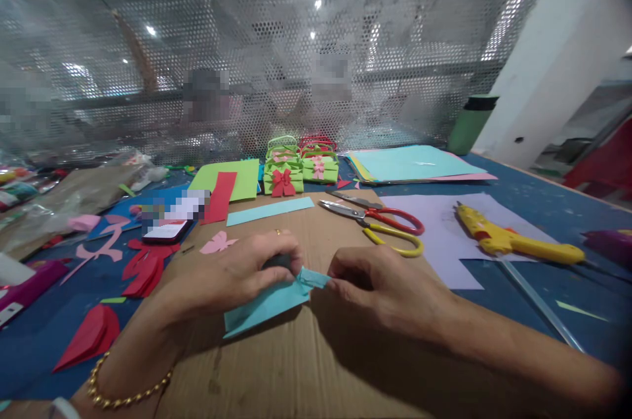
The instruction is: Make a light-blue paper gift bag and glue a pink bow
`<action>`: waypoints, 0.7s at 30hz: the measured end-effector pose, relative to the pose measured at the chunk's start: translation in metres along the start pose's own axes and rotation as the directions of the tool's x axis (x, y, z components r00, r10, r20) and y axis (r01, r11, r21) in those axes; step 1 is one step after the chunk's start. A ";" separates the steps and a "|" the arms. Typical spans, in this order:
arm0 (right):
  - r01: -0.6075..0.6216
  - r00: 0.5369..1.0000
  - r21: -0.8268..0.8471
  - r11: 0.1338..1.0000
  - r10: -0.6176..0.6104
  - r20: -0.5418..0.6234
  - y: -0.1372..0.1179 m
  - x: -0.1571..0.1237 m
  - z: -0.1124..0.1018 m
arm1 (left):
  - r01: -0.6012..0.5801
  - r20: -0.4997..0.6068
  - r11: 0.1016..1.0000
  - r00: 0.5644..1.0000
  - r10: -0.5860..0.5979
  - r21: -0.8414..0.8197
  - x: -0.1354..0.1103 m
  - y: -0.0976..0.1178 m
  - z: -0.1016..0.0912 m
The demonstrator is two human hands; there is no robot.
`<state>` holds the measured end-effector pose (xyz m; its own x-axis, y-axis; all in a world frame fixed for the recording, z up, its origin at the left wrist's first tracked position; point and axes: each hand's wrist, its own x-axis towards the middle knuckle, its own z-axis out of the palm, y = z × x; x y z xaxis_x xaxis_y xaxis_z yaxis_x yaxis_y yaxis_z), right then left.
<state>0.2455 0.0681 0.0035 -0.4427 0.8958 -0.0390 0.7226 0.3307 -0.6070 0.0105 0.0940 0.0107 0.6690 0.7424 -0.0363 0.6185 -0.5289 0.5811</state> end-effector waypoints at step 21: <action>0.097 0.993 -0.175 0.980 -0.107 -0.054 -0.004 -0.001 0.010 | 0.008 0.043 0.992 0.999 -0.014 0.124 -0.003 0.000 0.002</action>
<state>0.2373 0.0629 -0.0022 -0.4883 0.8699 0.0696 0.7581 0.4623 -0.4599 0.0097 0.0911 0.0093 0.6775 0.7313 -0.0792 0.6703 -0.5695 0.4758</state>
